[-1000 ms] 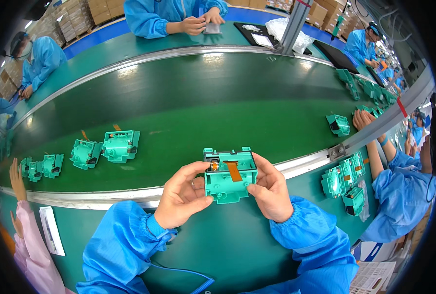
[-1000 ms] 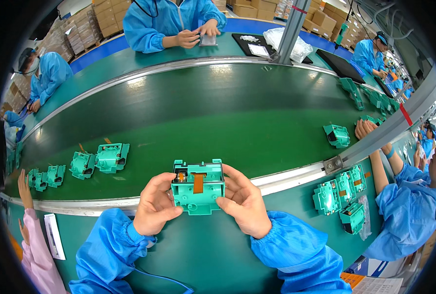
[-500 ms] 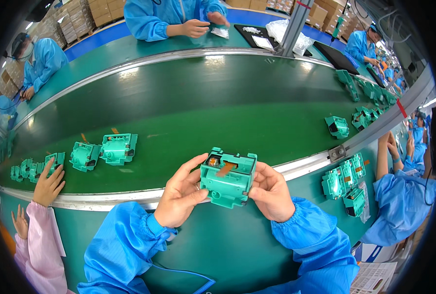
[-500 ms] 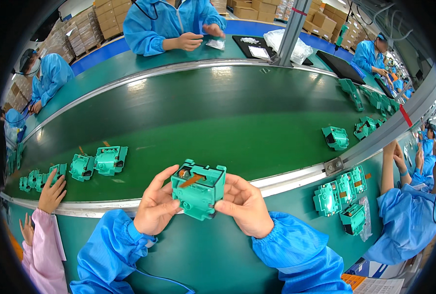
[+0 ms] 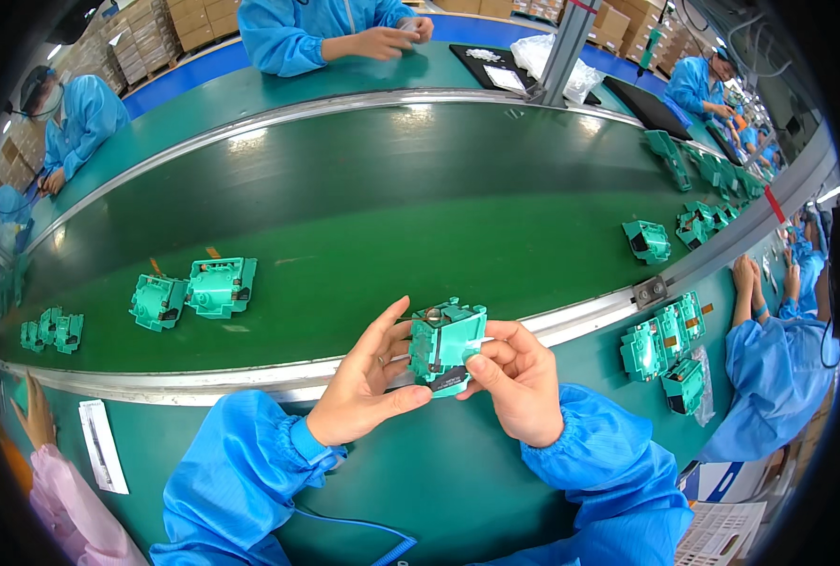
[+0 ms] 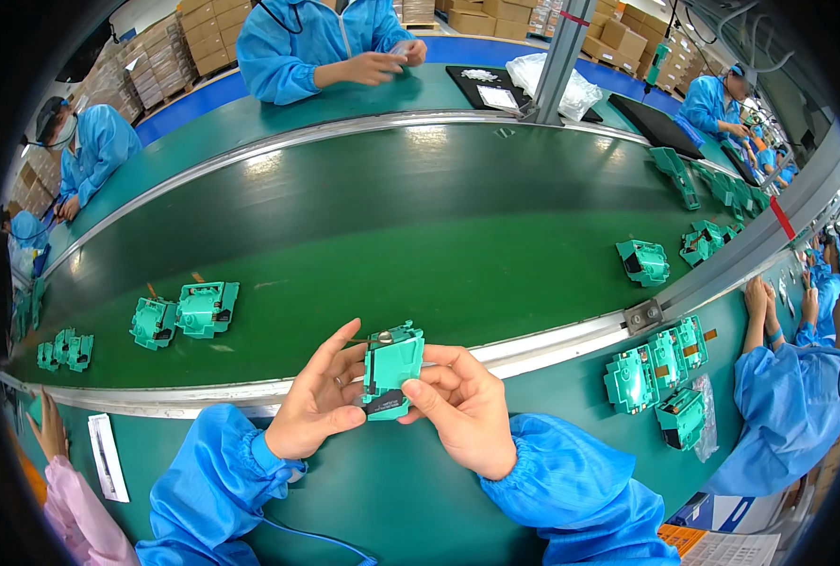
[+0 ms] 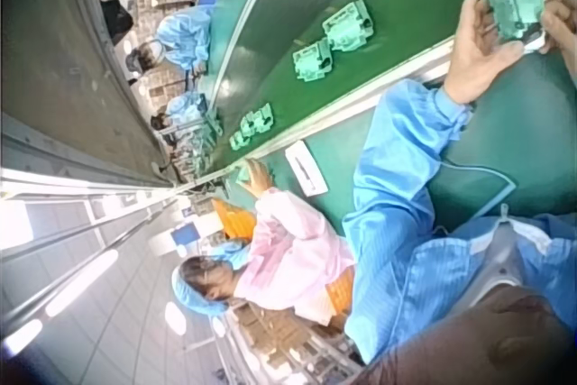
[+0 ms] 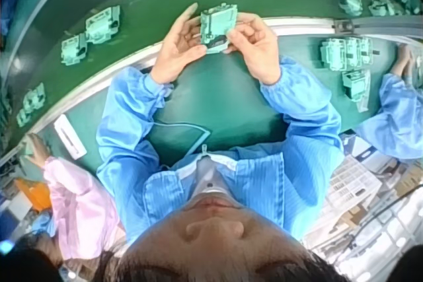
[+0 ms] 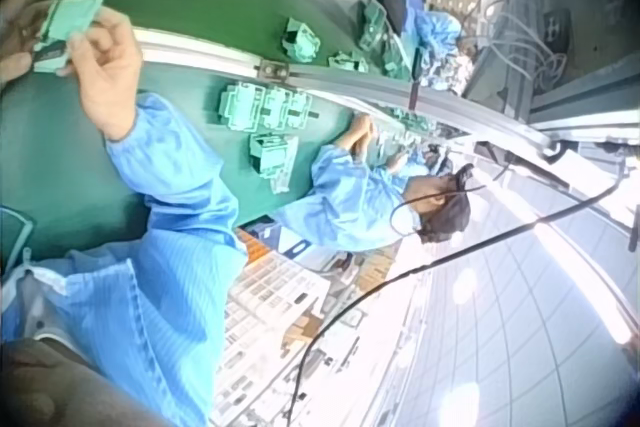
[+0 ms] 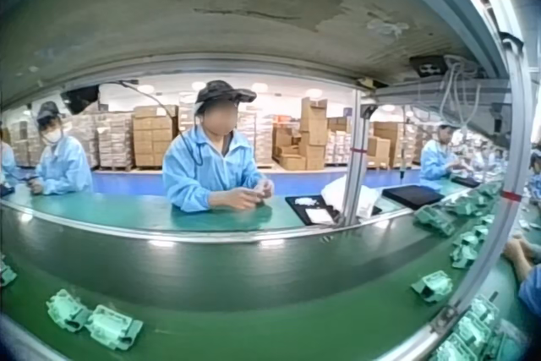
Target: The person assembles small electronic components, flexible flat cables, and circuit boards into green plastic housings by hand.
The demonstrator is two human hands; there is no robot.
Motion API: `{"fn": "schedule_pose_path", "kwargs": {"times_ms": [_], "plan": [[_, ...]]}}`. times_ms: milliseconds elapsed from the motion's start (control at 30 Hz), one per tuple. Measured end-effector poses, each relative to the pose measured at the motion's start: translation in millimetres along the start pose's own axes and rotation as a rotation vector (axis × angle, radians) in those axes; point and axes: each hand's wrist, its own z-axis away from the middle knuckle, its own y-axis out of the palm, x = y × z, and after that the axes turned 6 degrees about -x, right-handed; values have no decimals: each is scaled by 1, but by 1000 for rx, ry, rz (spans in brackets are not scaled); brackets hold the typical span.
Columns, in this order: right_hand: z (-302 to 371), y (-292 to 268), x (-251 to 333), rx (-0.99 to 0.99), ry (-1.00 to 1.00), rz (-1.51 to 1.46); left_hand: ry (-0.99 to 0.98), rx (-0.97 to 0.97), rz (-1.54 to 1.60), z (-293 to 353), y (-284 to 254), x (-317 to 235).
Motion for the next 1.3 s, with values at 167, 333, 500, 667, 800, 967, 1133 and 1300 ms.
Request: {"fn": "schedule_pose_path", "kwargs": {"times_ms": [167,333,500,667,800,967,1133,1300], "plan": [[5,5,-2,59,-67,58,47,-38,-66,1,4,-2],[4,0,-7,53,-441,437,-89,-148,386,3,-1,-7],[4,-3,-5,14,-689,671,-292,-183,674,7,-14,-9],[5,3,1,169,-782,764,-339,82,1067,10,-15,-14],[2,3,1,200,-807,787,-301,37,951,8,-20,-5],[3,2,6,179,-808,800,-210,-33,833,4,-16,-3],[-2,-5,39,211,-724,944,173,-441,26,-12,-5,-35],[-28,-47,103,147,-581,1518,419,-836,-977,-19,-45,-45]]}}
